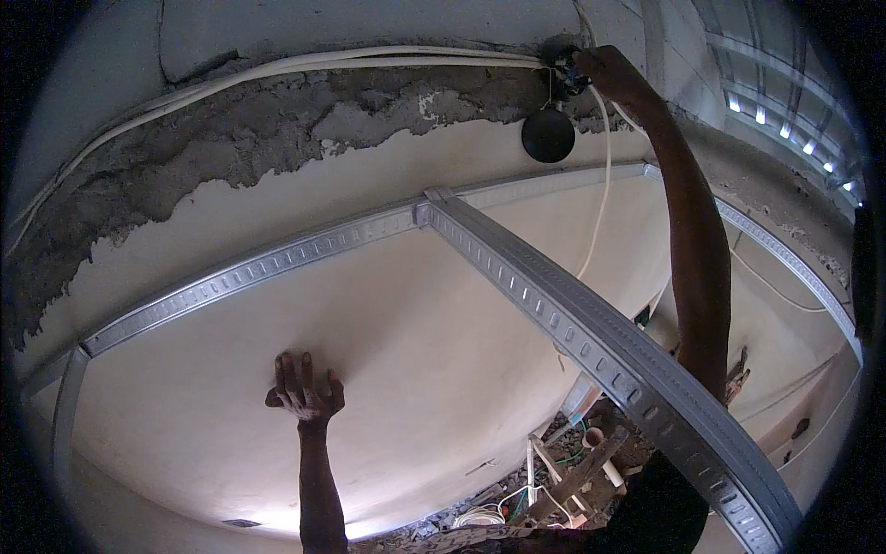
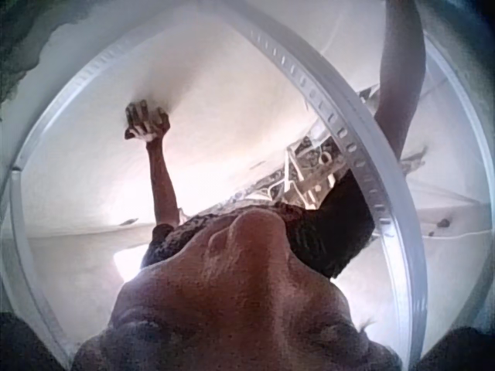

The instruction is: The person installs a ceiling light fixture by connecting wires to the ceiling junction box and securing the fixture. The person uses both hands to manipulate the wires and fixture, ensuring proper alignment and connection.

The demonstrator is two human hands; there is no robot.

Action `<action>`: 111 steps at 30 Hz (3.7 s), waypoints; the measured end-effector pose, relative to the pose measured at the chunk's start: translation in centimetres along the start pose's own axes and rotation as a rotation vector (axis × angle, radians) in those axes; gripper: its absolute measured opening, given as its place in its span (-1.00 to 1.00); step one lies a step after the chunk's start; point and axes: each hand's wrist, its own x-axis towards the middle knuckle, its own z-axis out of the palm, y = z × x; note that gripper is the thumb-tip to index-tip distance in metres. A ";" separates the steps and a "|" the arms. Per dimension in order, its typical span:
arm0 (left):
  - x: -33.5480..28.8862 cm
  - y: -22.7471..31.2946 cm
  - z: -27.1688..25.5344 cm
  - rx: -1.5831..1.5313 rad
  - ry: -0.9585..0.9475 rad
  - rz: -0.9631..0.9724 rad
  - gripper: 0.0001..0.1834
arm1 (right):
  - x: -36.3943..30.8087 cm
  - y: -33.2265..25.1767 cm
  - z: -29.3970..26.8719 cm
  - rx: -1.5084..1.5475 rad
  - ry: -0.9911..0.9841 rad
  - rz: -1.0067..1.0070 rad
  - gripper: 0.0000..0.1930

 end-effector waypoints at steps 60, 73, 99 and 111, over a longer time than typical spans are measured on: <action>-0.8 -0.4 0.1 0.037 -0.041 -0.048 -0.47 | -1.6 -2.6 0.2 -0.766 -0.036 -0.297 -0.64; -0.5 -0.3 0.1 0.050 -0.006 -0.038 -0.52 | 1.3 -7.1 -2.2 -0.580 -0.320 -0.197 -0.77; -0.1 0.1 -0.1 -0.015 0.011 -0.061 -0.47 | -5.5 -4.0 -3.8 -0.091 0.312 0.180 -0.69; -0.2 0.6 0.8 -0.002 -0.038 -0.052 -0.42 | -27.6 -13.8 19.2 0.726 1.058 0.914 -0.74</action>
